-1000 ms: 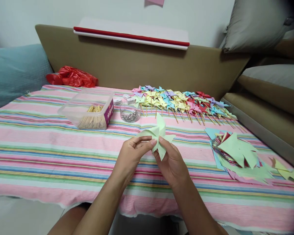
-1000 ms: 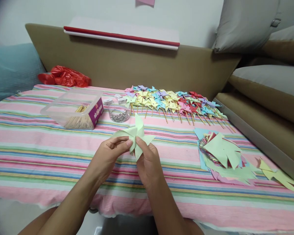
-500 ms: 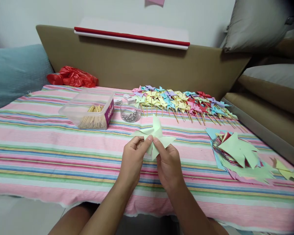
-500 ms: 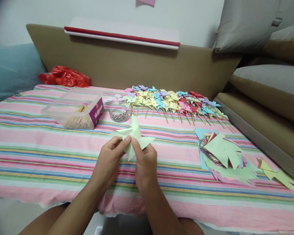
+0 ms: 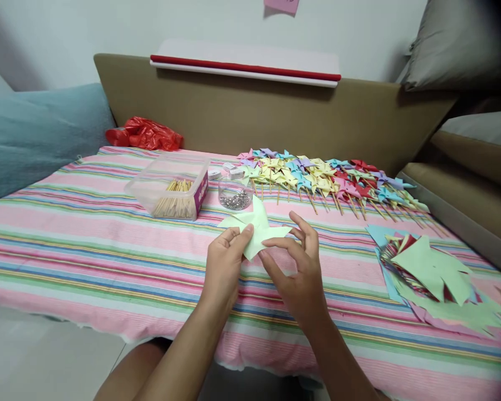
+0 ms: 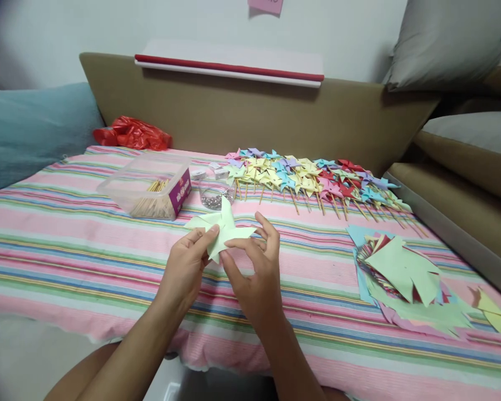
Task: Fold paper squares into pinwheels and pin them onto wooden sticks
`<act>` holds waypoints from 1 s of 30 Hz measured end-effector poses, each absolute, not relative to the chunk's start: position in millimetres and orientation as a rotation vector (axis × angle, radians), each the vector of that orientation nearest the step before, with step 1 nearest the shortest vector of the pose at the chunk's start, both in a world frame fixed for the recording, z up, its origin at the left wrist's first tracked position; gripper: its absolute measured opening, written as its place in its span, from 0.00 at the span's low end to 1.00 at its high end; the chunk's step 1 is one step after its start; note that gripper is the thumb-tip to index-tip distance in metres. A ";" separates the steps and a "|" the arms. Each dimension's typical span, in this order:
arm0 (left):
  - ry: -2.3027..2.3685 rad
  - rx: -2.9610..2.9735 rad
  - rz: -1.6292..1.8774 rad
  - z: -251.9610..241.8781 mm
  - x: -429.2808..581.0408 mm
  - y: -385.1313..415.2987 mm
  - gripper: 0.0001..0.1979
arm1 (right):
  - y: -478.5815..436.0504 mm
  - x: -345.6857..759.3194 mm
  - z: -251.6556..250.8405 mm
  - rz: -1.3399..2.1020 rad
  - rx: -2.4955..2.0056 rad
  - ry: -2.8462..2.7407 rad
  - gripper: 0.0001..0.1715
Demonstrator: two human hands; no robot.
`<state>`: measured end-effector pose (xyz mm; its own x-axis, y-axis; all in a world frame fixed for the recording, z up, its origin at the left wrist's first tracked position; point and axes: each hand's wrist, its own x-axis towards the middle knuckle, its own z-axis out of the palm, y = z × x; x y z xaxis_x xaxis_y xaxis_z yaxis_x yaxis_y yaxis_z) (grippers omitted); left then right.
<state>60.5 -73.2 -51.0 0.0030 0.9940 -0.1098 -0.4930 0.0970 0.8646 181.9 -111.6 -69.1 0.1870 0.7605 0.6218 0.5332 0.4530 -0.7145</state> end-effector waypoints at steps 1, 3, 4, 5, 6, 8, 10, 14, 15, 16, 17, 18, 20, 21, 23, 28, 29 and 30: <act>0.897 0.753 1.337 -50.9 60.7 -74.0 0.15 | -111.2 182.1 -68.6 0.240 -1.201 -1.468 0.04; 0.902 0.781 1.313 -50.9 61.3 -75.7 0.15 | -109.7 182.9 -68.7 0.298 -1.215 -1.405 0.06; 0.901 0.798 1.304 -51.0 61.5 -76.5 0.15 | -108.8 183.5 -69.5 0.345 -1.225 -1.355 0.06; 0.902 0.818 1.297 -51.1 61.8 -77.2 0.16 | -107.9 184.2 -70.6 0.396 -1.234 -1.296 0.07; 0.906 0.843 1.290 -51.4 62.1 -77.8 0.16 | -107.0 184.9 -72.0 0.447 -1.237 -1.236 0.07; 0.926 0.900 1.281 -51.8 62.7 -78.6 0.15 | -105.6 185.9 -74.6 0.527 -1.238 -1.139 0.08; 0.946 0.948 1.274 -52.0 63.8 -79.2 0.14 | -105.0 186.0 -76.1 0.559 -1.244 -1.071 0.08; 0.944 0.998 1.257 -51.9 66.6 -81.2 0.14 | -104.9 184.5 -75.0 0.551 -1.268 -0.998 0.08; 0.944 1.009 1.255 -52.0 67.2 -81.8 0.14 | -104.8 184.2 -74.5 0.542 -1.273 -0.984 0.08; 0.947 1.015 1.254 -52.1 67.7 -82.3 0.14 | -104.7 184.0 -74.1 0.534 -1.280 -0.975 0.08; 0.950 1.018 1.252 -52.3 68.1 -82.8 0.14 | -104.5 183.9 -73.9 0.526 -1.287 -0.973 0.08; 0.955 1.016 1.251 -52.5 68.4 -83.1 0.15 | -104.4 183.9 -73.8 0.517 -1.293 -0.976 0.08; 0.957 1.004 1.250 -53.2 68.7 -83.3 0.15 | -104.0 184.0 -73.9 0.499 -1.301 -0.991 0.08; 0.957 1.000 1.251 -53.5 68.7 -83.2 0.15 | -103.8 184.0 -73.9 0.490 -1.298 -1.000 0.07; 0.968 1.001 1.252 -54.2 68.6 -83.0 0.15 | -103.5 183.8 -73.9 0.476 -1.284 -1.016 0.07; 0.986 1.019 1.258 -53.2 67.9 -83.0 0.15 | -103.2 182.7 -73.4 0.449 -1.253 -1.061 0.05; 0.988 1.020 1.258 -52.5 67.6 -83.2 0.15 | -103.1 182.7 -73.5 0.442 -1.251 -1.068 0.05; 0.991 1.021 1.257 -51.7 67.3 -83.4 0.15 | -103.0 182.8 -73.6 0.436 -1.251 -1.074 0.05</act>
<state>67.3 -83.4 -51.7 0.0605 0.9979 -0.0237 -0.2556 0.0385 0.9660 182.8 -103.0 -73.6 0.4759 0.7776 0.4110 0.2706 0.3152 -0.9096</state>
